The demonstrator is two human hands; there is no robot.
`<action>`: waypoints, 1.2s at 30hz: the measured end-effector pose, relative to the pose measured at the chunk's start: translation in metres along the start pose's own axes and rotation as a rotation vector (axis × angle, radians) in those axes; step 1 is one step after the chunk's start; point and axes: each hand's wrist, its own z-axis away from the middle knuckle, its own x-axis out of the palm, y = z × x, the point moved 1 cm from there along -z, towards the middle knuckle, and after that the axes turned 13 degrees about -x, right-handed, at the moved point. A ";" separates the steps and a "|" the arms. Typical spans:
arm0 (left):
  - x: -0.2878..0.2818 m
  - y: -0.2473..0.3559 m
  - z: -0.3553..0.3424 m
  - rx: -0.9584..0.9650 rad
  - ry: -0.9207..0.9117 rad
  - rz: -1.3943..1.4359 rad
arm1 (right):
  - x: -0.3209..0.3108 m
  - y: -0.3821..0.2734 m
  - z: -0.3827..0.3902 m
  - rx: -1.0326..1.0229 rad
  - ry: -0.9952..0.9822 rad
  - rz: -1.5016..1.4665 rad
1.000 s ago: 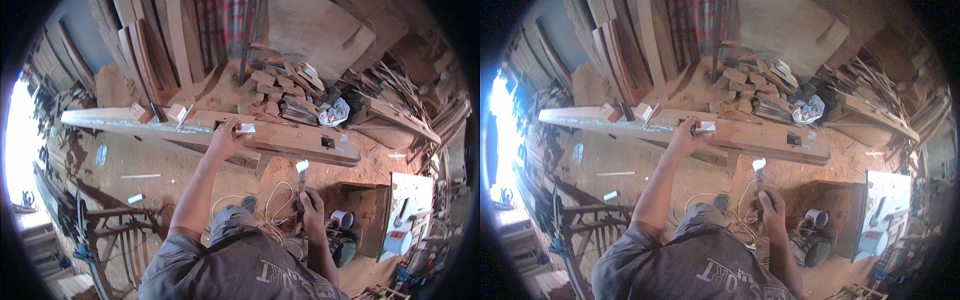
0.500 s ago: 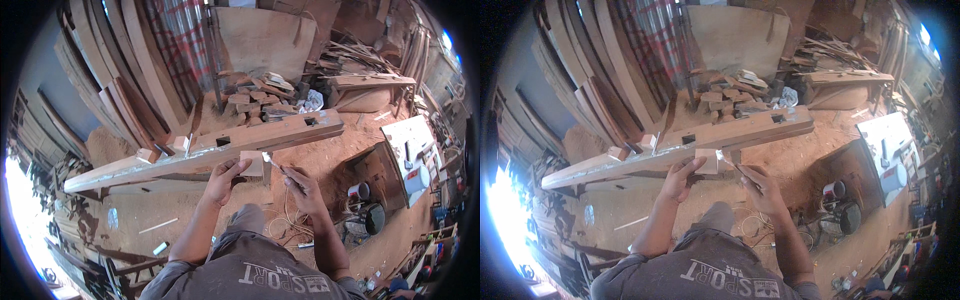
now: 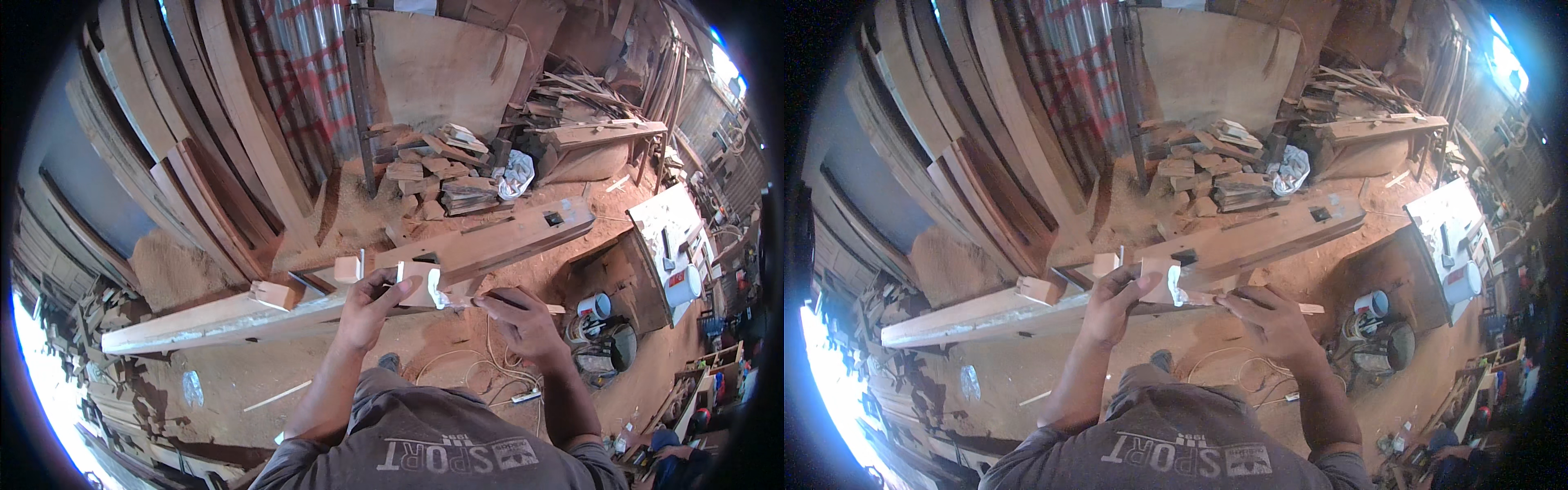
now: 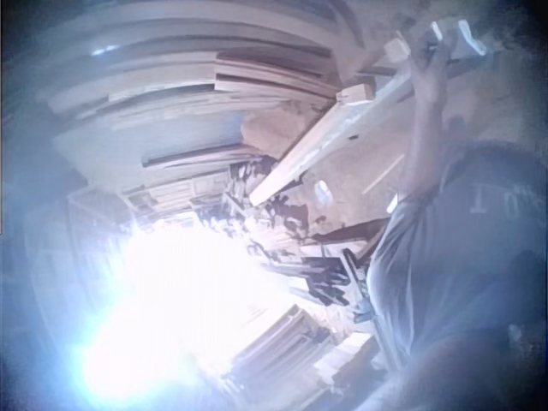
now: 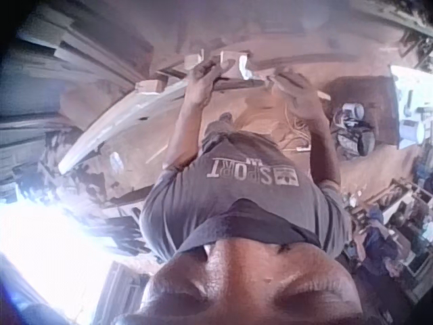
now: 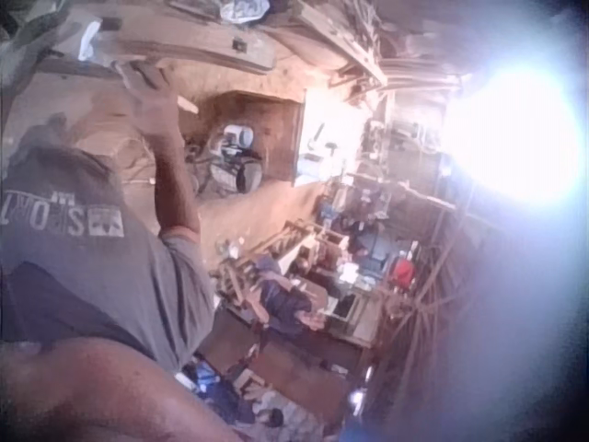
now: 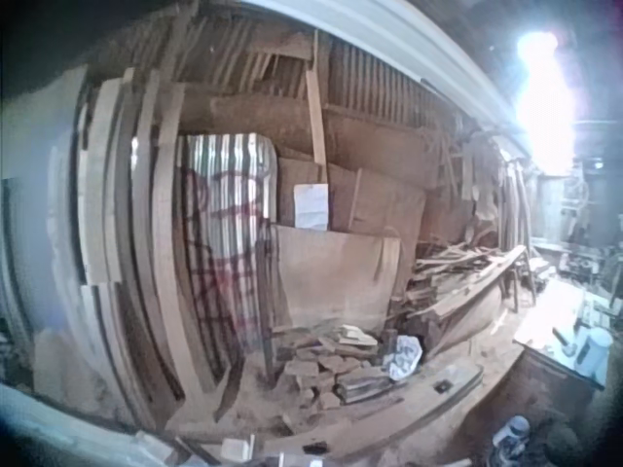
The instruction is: The person measures and marks a wooden plank with a ruler and pencil, then uses a circular saw to cut the plank. They sand the cut piece with an electric sander, apply glue to the edges, and hammer the pieces together to assemble a small wooden structure.
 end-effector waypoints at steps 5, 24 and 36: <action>-0.040 0.030 -0.012 0.009 -0.049 -0.031 | 0.024 0.000 -0.059 0.134 0.082 -0.057; -0.061 0.080 -0.066 0.220 -0.265 -0.437 | 0.017 0.022 -0.073 0.370 0.164 -0.389; -0.003 0.078 -0.094 0.435 -0.411 -0.737 | -0.035 0.040 -0.038 0.338 0.018 -0.138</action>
